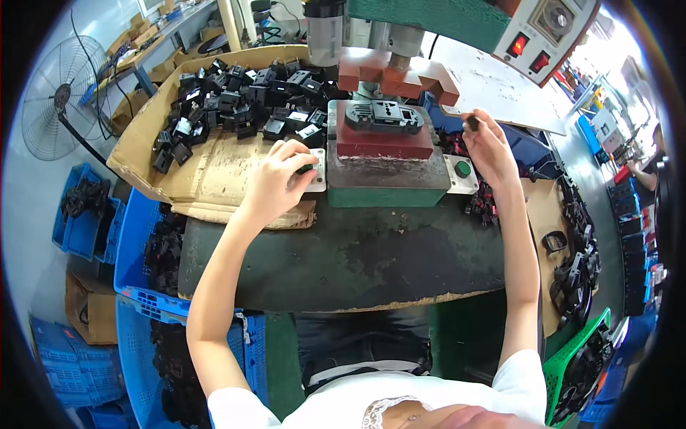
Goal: Assembling the internal metal components and covers onto electrical socket bases using a press machine.
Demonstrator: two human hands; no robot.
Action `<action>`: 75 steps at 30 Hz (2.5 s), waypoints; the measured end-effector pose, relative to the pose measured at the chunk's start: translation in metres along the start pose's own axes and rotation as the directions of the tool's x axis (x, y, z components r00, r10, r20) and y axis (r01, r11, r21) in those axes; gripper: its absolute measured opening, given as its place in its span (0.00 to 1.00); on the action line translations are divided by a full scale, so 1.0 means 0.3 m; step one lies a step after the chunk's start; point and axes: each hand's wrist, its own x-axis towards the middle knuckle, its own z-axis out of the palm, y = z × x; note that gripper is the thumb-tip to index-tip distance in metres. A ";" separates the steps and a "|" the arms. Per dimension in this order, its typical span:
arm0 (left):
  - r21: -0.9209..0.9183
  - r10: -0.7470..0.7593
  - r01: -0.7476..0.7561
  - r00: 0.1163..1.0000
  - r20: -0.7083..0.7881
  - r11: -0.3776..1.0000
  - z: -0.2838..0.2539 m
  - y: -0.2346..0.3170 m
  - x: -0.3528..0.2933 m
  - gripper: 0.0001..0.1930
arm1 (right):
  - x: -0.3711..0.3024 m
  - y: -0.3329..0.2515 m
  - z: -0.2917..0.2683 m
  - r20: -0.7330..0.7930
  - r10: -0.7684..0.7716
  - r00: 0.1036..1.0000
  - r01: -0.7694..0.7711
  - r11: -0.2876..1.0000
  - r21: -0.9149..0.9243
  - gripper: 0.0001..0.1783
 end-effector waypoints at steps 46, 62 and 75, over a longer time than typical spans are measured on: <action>0.093 -0.011 0.016 0.998 -0.057 0.996 0.007 -0.005 -0.005 0.08 | 0.154 0.018 0.179 0.209 -0.105 0.972 0.227 0.209 -0.951 0.10; 0.354 0.028 -0.048 0.998 0.062 0.934 0.010 0.037 -0.001 0.06 | -0.158 -0.036 0.117 0.057 -0.031 0.998 0.051 -0.164 -0.985 0.13; 0.341 0.071 -0.073 0.997 0.019 0.937 0.017 0.040 0.011 0.06 | -0.160 -0.032 0.103 0.027 -0.054 0.998 0.020 -0.122 -0.992 0.11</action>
